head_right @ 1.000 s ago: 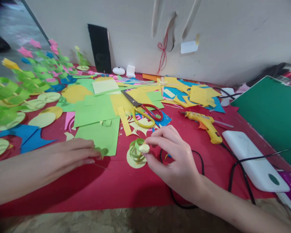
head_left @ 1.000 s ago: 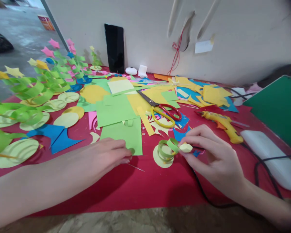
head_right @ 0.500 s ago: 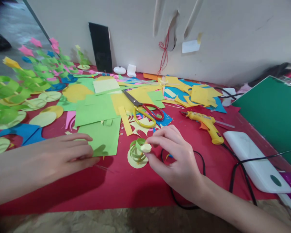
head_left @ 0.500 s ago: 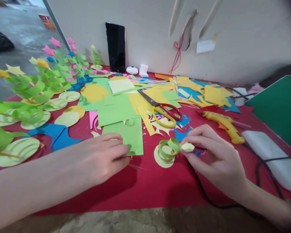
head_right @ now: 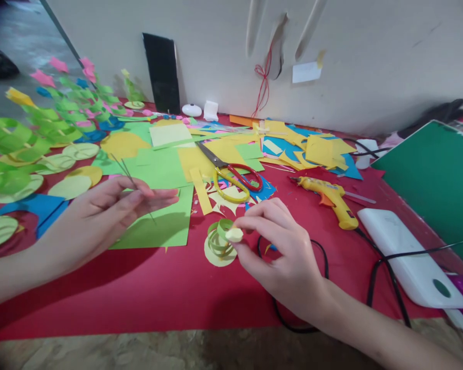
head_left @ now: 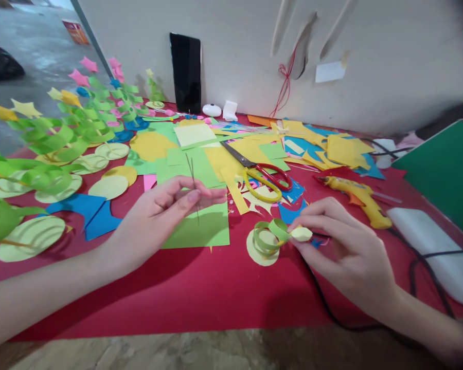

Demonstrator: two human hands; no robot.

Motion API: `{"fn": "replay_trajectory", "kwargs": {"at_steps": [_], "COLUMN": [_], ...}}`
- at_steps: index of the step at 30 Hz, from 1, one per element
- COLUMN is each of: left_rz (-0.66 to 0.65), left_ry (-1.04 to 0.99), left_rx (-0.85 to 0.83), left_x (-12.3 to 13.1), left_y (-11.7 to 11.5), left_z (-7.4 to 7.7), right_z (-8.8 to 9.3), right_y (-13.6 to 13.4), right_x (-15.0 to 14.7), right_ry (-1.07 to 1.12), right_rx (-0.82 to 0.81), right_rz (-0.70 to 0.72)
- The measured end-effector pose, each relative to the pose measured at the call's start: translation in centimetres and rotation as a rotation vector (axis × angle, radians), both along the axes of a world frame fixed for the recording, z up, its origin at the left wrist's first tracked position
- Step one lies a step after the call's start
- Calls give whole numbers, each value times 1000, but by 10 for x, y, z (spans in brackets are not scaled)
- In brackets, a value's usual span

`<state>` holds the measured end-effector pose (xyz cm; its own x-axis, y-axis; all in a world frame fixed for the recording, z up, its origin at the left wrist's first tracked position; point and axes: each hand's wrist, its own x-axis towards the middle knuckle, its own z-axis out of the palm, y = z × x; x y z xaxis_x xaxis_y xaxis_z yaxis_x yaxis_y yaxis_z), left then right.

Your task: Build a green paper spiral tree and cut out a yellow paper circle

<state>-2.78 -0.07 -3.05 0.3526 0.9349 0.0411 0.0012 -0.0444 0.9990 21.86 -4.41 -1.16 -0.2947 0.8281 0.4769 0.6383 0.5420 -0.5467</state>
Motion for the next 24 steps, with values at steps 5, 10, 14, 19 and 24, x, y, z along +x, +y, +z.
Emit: {"fn": "replay_trajectory", "kwargs": {"at_steps": [5,10,14,19,24], "left_rz": [30,-69,-91,-72,-53], "left_ry": [324,567,634,837,1124], "left_rx": [102,156,262,680,812], "left_x": [-6,-11,-12,-18,-21], "left_y": [4,6,8,15,16], "left_z": [-3,-7,-7,2,12], "right_z": [0,1,1,0,-1], "right_y": [1,1,0,0,0], "right_x": [-1,-1,-1,0,1], "right_ry": [-10,-21,-23,-14,-11], "right_rx": [8,11,6,0,-12], "right_rz": [-1,5,4,17,31]}}
